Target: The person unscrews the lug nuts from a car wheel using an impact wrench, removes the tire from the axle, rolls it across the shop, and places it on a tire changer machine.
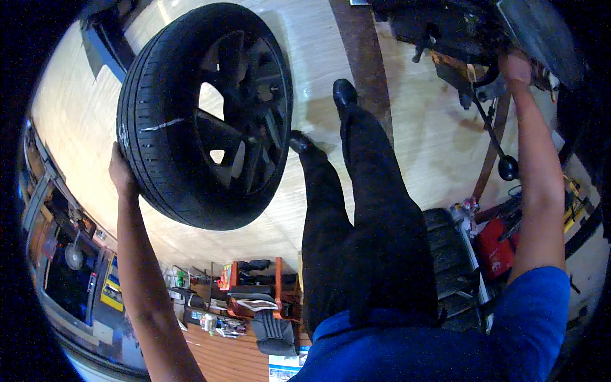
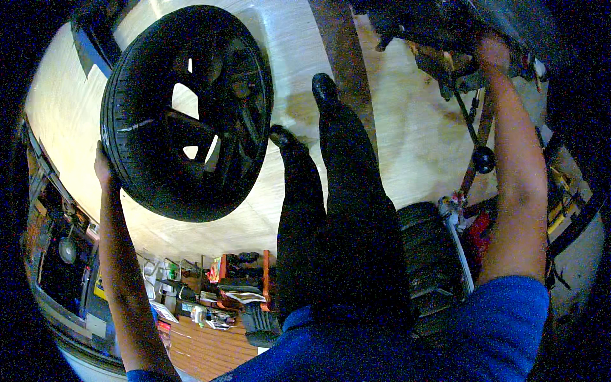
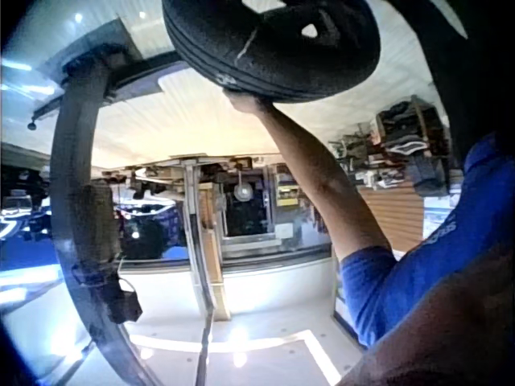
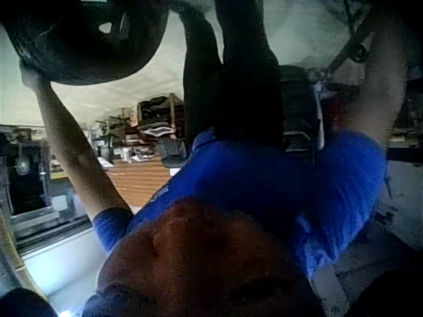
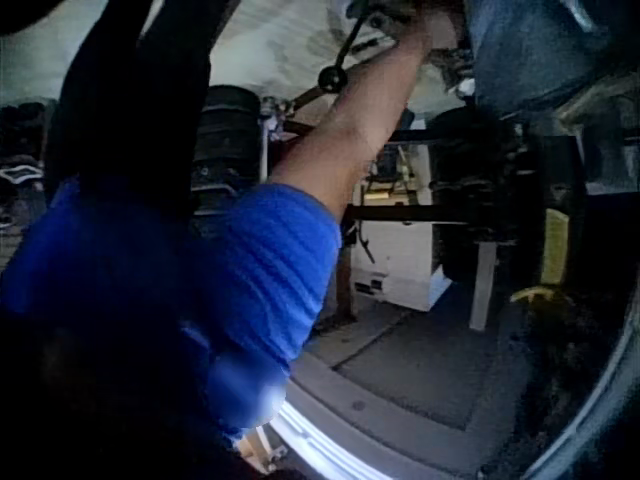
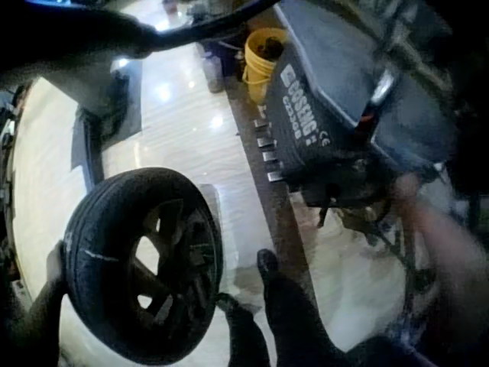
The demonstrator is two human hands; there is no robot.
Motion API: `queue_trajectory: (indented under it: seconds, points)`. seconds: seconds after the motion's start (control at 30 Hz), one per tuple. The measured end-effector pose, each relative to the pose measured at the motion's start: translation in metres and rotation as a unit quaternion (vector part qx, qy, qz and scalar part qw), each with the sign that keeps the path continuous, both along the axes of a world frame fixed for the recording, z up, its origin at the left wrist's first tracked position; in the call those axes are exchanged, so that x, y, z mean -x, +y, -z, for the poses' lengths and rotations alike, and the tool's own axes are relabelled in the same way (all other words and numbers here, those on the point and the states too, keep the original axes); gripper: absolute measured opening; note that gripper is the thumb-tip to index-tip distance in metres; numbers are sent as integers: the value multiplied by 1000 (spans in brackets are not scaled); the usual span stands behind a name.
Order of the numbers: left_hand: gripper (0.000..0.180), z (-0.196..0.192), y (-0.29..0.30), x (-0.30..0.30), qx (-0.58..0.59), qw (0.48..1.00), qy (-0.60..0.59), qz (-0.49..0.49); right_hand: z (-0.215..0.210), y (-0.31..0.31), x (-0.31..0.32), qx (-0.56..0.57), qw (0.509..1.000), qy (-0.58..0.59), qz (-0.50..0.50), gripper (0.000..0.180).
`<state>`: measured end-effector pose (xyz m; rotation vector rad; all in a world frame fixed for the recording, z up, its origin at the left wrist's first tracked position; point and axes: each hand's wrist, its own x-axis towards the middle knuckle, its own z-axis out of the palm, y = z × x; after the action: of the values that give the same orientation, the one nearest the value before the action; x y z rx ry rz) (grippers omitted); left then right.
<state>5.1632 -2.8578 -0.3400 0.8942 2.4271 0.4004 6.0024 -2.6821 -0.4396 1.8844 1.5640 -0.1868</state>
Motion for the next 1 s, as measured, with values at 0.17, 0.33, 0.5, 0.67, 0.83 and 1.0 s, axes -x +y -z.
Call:
queue_trajectory:
  seconds: [0.17, 0.33, 0.5, 0.67, 0.83, 1.0]
  points:
    - [53, 11, -2, 20, -4, 998, -55, -10, -66, -47, 34, -196, 967, 138, -90, 27]
    - [53, 23, -25, 55, -28, 997, -67, -21, -102, -136, 226, -123, 857, 491, 93, 22]
    - [51, 29, -25, 25, -41, 995, -68, -62, 80, -204, 356, 82, 837, 525, 130, 23]
    - [43, 26, -86, 36, 23, 986, 105, 127, 269, -235, 460, 152, 762, 514, 365, 25]
    - [45, 1, -108, 31, 24, 997, 60, 34, 352, -243, 523, 104, 783, 464, 402, 22]
    - [46, 1, -113, 17, 14, 989, 117, 94, 398, -262, 541, 114, 759, 435, 472, 21]
